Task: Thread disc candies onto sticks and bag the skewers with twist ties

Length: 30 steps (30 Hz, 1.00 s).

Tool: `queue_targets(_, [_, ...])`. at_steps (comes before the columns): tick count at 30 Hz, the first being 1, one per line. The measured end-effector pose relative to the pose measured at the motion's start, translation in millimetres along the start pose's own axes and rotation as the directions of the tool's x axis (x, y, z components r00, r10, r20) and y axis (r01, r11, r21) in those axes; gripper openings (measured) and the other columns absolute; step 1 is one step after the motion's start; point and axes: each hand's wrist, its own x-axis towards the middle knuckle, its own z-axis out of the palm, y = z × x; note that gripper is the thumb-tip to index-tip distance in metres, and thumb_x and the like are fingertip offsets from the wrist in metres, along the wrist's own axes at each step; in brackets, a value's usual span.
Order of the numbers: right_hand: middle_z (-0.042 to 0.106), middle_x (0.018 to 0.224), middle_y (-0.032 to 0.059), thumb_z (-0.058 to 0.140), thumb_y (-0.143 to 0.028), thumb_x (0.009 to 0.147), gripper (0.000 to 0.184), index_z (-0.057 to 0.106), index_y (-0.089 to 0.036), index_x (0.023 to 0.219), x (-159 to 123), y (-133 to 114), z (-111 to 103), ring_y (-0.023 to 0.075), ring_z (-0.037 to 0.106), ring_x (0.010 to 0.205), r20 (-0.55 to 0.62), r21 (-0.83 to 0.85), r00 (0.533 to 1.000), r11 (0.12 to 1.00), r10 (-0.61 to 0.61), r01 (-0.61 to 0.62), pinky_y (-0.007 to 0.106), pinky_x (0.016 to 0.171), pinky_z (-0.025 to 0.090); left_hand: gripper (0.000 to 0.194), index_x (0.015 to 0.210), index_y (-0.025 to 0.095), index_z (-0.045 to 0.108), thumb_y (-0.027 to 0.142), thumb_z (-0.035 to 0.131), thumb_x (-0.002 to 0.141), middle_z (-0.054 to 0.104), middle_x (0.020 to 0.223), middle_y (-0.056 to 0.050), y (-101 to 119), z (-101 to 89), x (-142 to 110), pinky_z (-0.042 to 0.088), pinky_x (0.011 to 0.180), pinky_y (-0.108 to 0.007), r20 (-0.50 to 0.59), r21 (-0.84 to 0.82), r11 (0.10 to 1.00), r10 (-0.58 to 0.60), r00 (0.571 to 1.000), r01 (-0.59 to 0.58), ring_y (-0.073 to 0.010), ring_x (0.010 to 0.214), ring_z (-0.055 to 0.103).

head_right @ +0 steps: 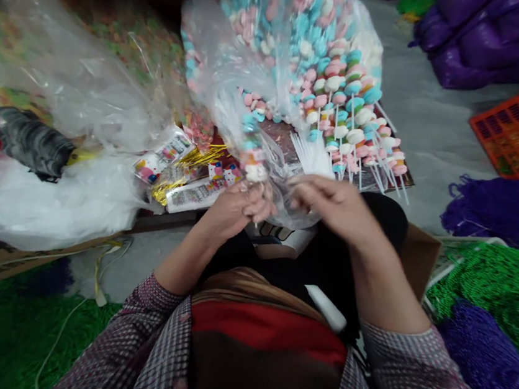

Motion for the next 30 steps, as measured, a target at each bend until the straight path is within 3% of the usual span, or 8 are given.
queue_targets(6, [0.071, 0.071, 0.0005, 0.091, -0.072, 0.052, 0.068, 0.074, -0.031, 0.102, 12, -24, 7, 0.0219, 0.069, 0.063, 0.080, 0.451, 0.996, 0.890, 0.026, -0.060, 0.043, 0.070, 0.062, 0.054, 0.070, 0.022, 0.054, 0.071, 0.076, 0.078, 0.032, 0.047, 0.010, -22, 21.6, -11, 0.055, 0.065, -0.037, 0.568, -0.033, 0.939, -0.265, 0.779, 0.344, -0.0095, 0.042, 0.035])
queue_targets(10, [0.054, 0.058, -0.0064, 0.085, -0.047, 0.079, 0.030, 0.062, -0.030, 0.087, 16, -31, 47, 0.0159, 0.063, 0.059, -0.161, 0.463, 0.986, 0.879, -0.047, 0.117, 0.043, 0.090, 0.061, 0.032, 0.088, 0.022, 0.060, 0.052, 0.060, 0.097, 0.046, 0.060, 0.005, -14, 11.5, -6, 0.052, 0.069, -0.033, 0.178, 0.362, 0.931, -0.116, 0.977, 0.044, -0.0132, 0.054, 0.047])
queue_targets(13, [0.059, 0.068, -0.0032, 0.073, -0.043, 0.090, 0.023, 0.056, -0.029, 0.086, 24, -24, 61, 0.0198, 0.071, 0.077, -0.370, 0.296, 0.922, 0.925, -0.117, 0.236, 0.046, 0.096, 0.058, 0.022, 0.097, 0.021, 0.062, 0.043, 0.065, 0.096, 0.055, 0.073, 0.001, -10, -4.6, -2, 0.051, 0.075, -0.034, -0.125, 0.758, 0.645, 0.282, 0.951, -0.092, -0.0187, 0.070, 0.059])
queue_targets(17, [0.067, 0.080, 0.0001, 0.081, -0.056, 0.080, 0.038, 0.060, -0.030, 0.097, 28, -20, 50, 0.0249, 0.074, 0.088, -0.160, 0.379, 0.984, 0.915, -0.082, 0.138, 0.047, 0.084, 0.061, 0.043, 0.085, 0.023, 0.055, 0.064, 0.054, 0.097, 0.041, 0.058, 0.006, -12, -13.6, -7, 0.052, 0.064, -0.033, 0.046, 0.484, 0.860, 0.162, 0.986, -0.164, -0.0135, 0.052, 0.048])
queue_targets(20, [0.073, 0.088, 0.0017, 0.086, -0.058, 0.075, 0.045, 0.063, -0.030, 0.101, 28, -24, 44, 0.0235, 0.075, 0.083, 0.029, 0.397, 0.999, 0.918, -0.025, 0.012, 0.038, 0.065, 0.060, 0.055, 0.081, 0.023, 0.052, 0.077, 0.057, 0.088, 0.027, 0.053, 0.011, -10, -13.4, -15, 0.054, 0.064, -0.035, 0.295, 0.103, 0.994, -0.062, 0.954, 0.033, -0.0088, 0.043, 0.033])
queue_targets(23, [0.074, 0.087, 0.0000, 0.085, -0.048, 0.081, 0.034, 0.064, -0.030, 0.100, 35, -23, 55, 0.0191, 0.075, 0.076, -0.079, 0.399, 0.997, 0.916, -0.020, 0.051, 0.029, 0.053, 0.054, 0.056, 0.081, 0.023, 0.053, 0.078, 0.057, 0.088, 0.036, 0.056, 0.008, -5, -19.4, -16, 0.051, 0.064, -0.033, 0.097, 0.248, 0.967, 0.033, 0.995, -0.056, -0.0100, 0.048, 0.038])
queue_targets(27, [0.078, 0.099, 0.0042, 0.074, -0.060, 0.089, 0.034, 0.066, -0.029, 0.102, 58, -11, 82, 0.0222, 0.076, 0.094, -0.179, 0.216, 0.979, 0.967, -0.093, 0.132, 0.038, 0.078, 0.063, 0.055, 0.079, 0.024, 0.056, 0.077, 0.057, 0.089, 0.053, 0.068, 0.001, -1, -45.4, -17, 0.042, 0.063, -0.032, -0.223, 0.728, 0.663, 0.470, 0.854, -0.175, -0.0158, 0.063, 0.051])
queue_targets(30, [0.079, 0.112, 0.0063, 0.065, -0.072, 0.090, 0.050, 0.070, -0.029, 0.116, 81, -1, 99, 0.0242, 0.075, 0.110, -0.002, 0.132, 0.998, 0.989, -0.066, 0.066, 0.042, 0.091, 0.063, 0.054, 0.085, 0.024, 0.059, 0.078, 0.059, 0.088, 0.049, 0.063, 0.003, 3, -69.6, -23, 0.038, 0.056, -0.030, -0.354, 0.616, 0.752, 0.532, 0.769, -0.237, -0.0132, 0.056, 0.045])
